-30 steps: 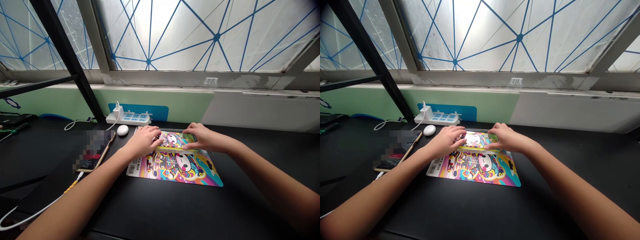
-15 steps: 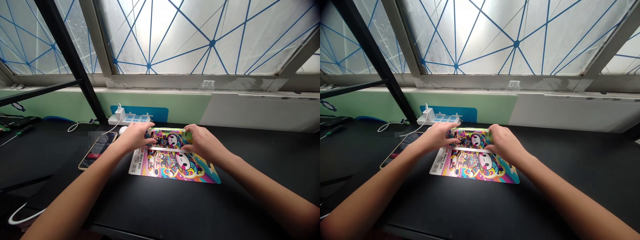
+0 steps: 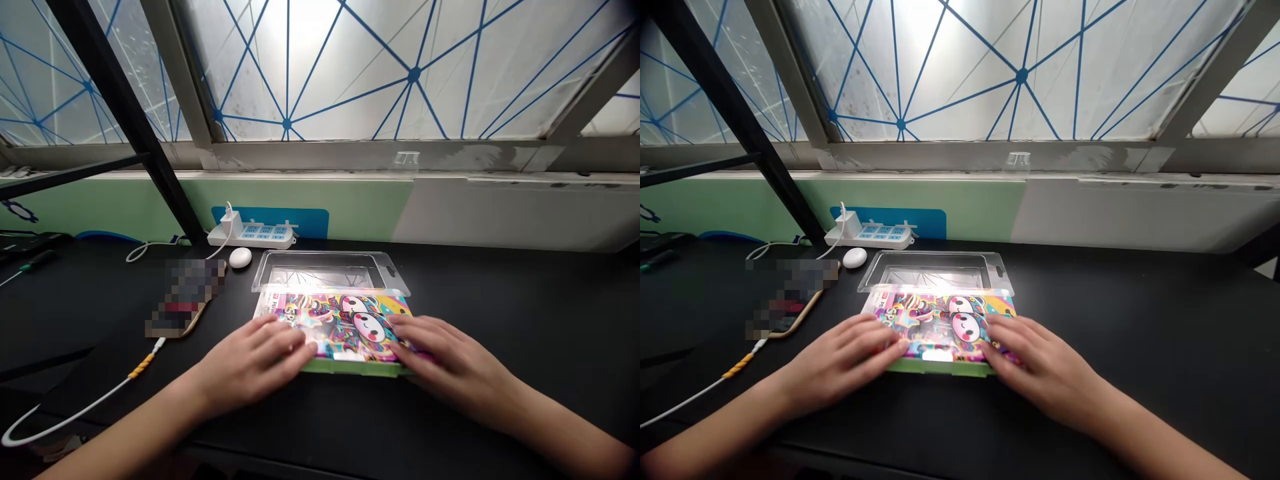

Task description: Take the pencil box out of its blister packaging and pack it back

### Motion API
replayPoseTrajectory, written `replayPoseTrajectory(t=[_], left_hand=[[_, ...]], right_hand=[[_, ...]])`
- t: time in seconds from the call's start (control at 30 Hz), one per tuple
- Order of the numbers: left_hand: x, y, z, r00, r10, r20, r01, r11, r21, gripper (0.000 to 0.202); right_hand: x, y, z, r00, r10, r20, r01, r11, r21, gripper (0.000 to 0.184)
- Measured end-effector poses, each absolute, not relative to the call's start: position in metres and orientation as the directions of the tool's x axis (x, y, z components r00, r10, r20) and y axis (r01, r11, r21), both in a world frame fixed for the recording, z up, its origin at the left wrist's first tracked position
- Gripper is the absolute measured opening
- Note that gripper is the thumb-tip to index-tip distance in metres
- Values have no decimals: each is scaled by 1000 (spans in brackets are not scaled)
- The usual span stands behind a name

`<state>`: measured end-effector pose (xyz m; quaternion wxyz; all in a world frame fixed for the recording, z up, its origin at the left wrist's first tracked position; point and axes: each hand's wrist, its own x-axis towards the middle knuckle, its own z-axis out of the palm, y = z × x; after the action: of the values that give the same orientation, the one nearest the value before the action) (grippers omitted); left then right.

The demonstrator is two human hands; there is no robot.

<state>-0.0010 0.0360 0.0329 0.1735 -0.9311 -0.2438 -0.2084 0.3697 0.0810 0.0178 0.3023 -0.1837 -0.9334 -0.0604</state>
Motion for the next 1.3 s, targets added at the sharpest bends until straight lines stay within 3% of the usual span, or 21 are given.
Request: replayPoseTrajectory(t=[0.1,0.23,0.37,0.5,0.6,0.77,1.0,1.13,1.23,1.3], left_hand=[[-9,44,23,670,570,474,628,-777,46,43],[-15,47,22,560,767,314,686,-641,345,52],[-18,47,21,472,853,222,698,-516,497,65],[-18,50,18,400,904,151,660,-399,636,80],[-17,51,17,363,924,122,629,-340,699,88],[-15,49,16,355,926,130,587,-329,740,109],[-16,48,14,337,929,153,604,-338,722,129],[-15,46,17,332,931,152,639,-340,690,129],[-15,47,20,353,924,146,665,-358,656,112],[-16,48,22,376,912,162,670,-388,633,94]], right_hand=[[365,81,15,-717,472,514,435,878,-199,35],[370,86,18,-698,607,380,491,792,-362,52],[378,91,19,-683,647,340,500,753,-428,60],[380,94,19,-687,620,378,489,780,-391,56],[379,96,20,-683,596,423,477,802,-359,52],[377,104,23,-467,718,516,538,694,-479,17],[373,110,27,-351,814,462,557,579,-596,34],[370,107,30,-308,686,659,546,695,-468,7],[370,100,34,-416,450,790,515,833,-203,23],[370,93,38,-534,317,784,474,880,-34,31]])
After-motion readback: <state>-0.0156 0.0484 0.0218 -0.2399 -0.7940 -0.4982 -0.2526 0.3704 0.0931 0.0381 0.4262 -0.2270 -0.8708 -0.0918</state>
